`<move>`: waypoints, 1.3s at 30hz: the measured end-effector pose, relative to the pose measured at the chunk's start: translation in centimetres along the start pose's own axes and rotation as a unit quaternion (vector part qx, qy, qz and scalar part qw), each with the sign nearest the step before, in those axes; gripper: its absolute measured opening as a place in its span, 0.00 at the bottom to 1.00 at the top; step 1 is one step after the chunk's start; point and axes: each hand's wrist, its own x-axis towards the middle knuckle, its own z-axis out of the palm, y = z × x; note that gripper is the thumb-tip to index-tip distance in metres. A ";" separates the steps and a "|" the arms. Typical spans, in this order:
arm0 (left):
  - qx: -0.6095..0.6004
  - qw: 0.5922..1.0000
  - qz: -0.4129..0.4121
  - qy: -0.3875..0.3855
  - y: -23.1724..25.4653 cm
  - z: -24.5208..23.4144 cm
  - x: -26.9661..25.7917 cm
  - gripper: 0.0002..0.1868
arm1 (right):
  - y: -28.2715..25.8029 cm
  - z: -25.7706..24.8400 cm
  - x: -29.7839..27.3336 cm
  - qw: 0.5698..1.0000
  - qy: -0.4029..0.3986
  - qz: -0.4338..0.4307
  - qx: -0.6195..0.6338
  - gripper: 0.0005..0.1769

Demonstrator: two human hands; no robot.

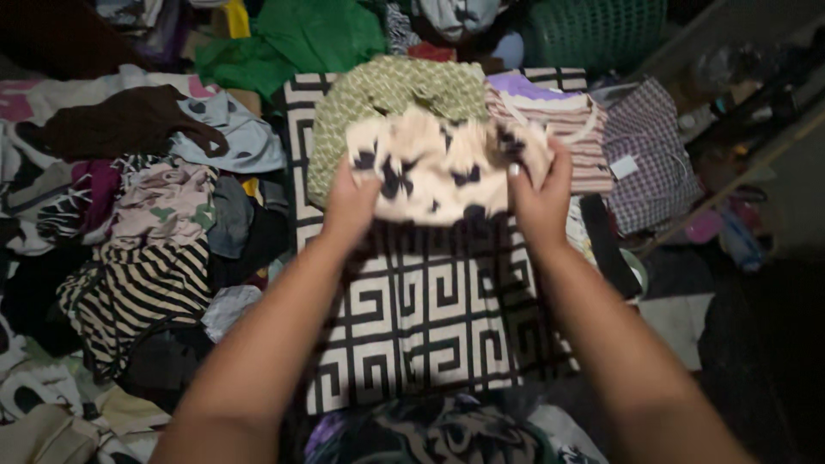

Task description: The person folds multiple garments one by one on a patterned surface. They pick up each item, smooth it, fold it into a compact rectangle, and place it into a growing stack. The items include various tops and shorts with different patterns and colors.

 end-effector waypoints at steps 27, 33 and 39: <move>0.524 0.838 0.149 -0.010 0.0 1.6 12.2 0.31 | 2.7 14.4 9.8 0.870 -0.183 -0.106 -0.445 0.38; 0.527 0.839 0.135 0.001 -1.3 1.7 11.8 0.31 | 4.8 14.5 8.5 0.852 -0.184 -0.104 -0.478 0.41; 0.500 0.849 0.170 0.000 -0.9 0.7 10.8 0.36 | 6.2 13.9 8.5 0.851 -0.187 -0.100 -0.481 0.41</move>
